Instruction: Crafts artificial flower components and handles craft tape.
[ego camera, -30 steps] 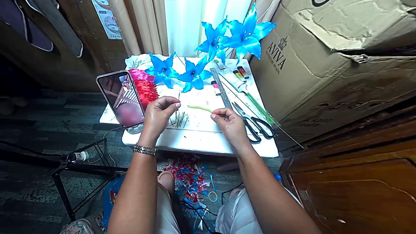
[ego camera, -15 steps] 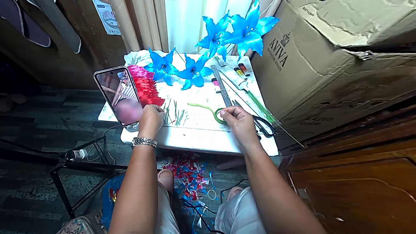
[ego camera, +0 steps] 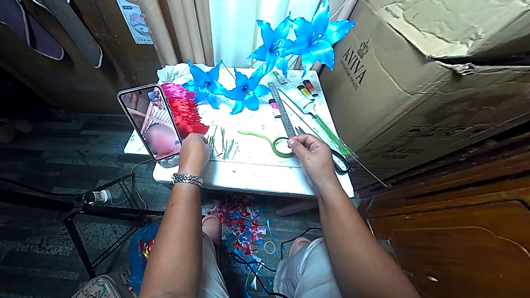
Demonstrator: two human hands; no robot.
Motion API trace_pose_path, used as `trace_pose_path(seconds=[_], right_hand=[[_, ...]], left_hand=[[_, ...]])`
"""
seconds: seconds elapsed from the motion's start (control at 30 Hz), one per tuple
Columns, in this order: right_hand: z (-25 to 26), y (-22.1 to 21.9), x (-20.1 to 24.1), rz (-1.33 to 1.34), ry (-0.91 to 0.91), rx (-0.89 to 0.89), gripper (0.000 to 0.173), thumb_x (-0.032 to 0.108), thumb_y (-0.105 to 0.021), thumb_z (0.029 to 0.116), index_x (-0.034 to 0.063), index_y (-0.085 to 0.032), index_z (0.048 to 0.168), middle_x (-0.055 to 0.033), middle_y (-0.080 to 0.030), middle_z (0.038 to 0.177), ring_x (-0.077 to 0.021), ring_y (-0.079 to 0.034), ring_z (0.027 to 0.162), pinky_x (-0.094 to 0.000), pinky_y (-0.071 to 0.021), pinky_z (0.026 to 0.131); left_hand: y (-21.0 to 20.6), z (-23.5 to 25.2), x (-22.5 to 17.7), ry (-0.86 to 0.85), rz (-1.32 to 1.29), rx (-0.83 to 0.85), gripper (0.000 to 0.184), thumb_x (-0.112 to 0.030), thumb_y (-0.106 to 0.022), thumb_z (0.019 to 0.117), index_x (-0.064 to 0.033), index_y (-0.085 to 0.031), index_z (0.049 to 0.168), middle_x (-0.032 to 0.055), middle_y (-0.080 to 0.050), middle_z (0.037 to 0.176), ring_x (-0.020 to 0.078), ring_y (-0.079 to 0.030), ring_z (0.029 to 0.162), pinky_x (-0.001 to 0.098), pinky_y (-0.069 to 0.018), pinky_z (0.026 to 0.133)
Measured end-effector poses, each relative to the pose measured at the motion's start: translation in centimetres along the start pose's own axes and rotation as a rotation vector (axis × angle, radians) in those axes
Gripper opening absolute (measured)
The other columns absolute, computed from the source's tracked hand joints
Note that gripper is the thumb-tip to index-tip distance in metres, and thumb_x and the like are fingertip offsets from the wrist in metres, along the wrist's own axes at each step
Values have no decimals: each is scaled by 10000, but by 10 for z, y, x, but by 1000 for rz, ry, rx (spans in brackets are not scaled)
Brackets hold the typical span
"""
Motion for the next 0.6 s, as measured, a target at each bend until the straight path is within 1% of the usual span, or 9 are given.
trace_pose_path(seconds=[0.1, 0.17, 0.27, 0.33, 0.4, 0.47, 0.5, 0.53, 0.6], right_hand=[[1, 2, 0, 3, 10, -7, 130, 126, -636, 1003, 8, -682, 1026, -20, -655, 921, 2, -593, 826, -170, -490, 781], [1, 2, -1, 8, 6, -8, 130, 123, -631, 1007, 6, -683, 1026, -24, -656, 924, -3, -593, 828, -174, -489, 783], [1, 2, -1, 6, 7, -5, 124, 124, -633, 1006, 9, -677, 1018, -12, -648, 912, 11, -586, 819, -161, -483, 771], [1, 1, 0, -2, 8, -5, 128, 131, -632, 1007, 12, -678, 1016, -13, -647, 905, 7, -582, 809, -166, -482, 759], [-1, 2, 2, -37, 3, 12, 150, 152, -618, 1022, 12, -670, 1035, -31, -645, 925, -19, -574, 804, -204, -478, 759], [-2, 2, 1, -56, -1, 16, 159, 164, -619, 1027, 15, -671, 1047, -36, -650, 933, -29, -580, 802, -221, -488, 765], [-2, 1, 1, -61, 5, 12, 155, 157, -618, 1026, 11, -671, 1043, -34, -647, 924, -29, -573, 790, -221, -483, 756], [-1, 1, 1, -60, 10, 4, 150, 150, -622, 1022, 11, -676, 1034, -30, -646, 908, -27, -568, 774, -217, -479, 741], [-2, 1, -1, -62, 4, 0, 140, 151, -626, 1022, 21, -680, 1019, -26, -646, 894, -39, -570, 761, -229, -481, 730]], left_hand=[[1, -1, -1, -12, -16, -12, 138, -110, -637, 982, -10, -723, 1021, 177, -703, 967, 324, -676, 919, 544, -524, 852], [2, -2, -3, -25, -23, -20, 144, -109, -626, 990, -19, -724, 1045, 175, -704, 992, 320, -677, 940, 538, -524, 862], [3, -3, -8, -63, -40, -36, 147, -121, -625, 997, -29, -722, 1059, 177, -705, 1037, 334, -671, 998, 561, -509, 893], [0, -4, -12, -89, -52, -32, 143, -135, -641, 992, -32, -722, 1049, 173, -705, 1031, 340, -667, 1009, 580, -503, 893], [-5, -7, -18, -114, -59, -8, 134, -138, -653, 980, -23, -711, 1015, 179, -693, 988, 351, -659, 969, 590, -500, 854], [-11, -13, -25, -134, -56, 29, 142, -149, -666, 974, -18, -702, 1018, 182, -691, 981, 361, -662, 956, 601, -504, 841], [-14, -17, -28, -148, -58, 37, 161, -161, -663, 978, -9, -694, 1019, 195, -689, 972, 378, -664, 939, 612, -505, 818], [-15, -24, -31, -167, -71, 35, 200, -181, -657, 993, 14, -683, 1022, 225, -677, 958, 409, -655, 917, 627, -498, 784], [-19, -30, -36, -193, -76, 29, 291, -276, -648, 1018, 13, -679, 1003, 223, -663, 921, 405, -648, 879, 617, -497, 756]])
Point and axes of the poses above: each hand's wrist, its own z-axis towards the middle knuckle, its own y-axis out of the back of the hand, x = y × z, the point moved 6 cm from there along z, towards the middle knuckle
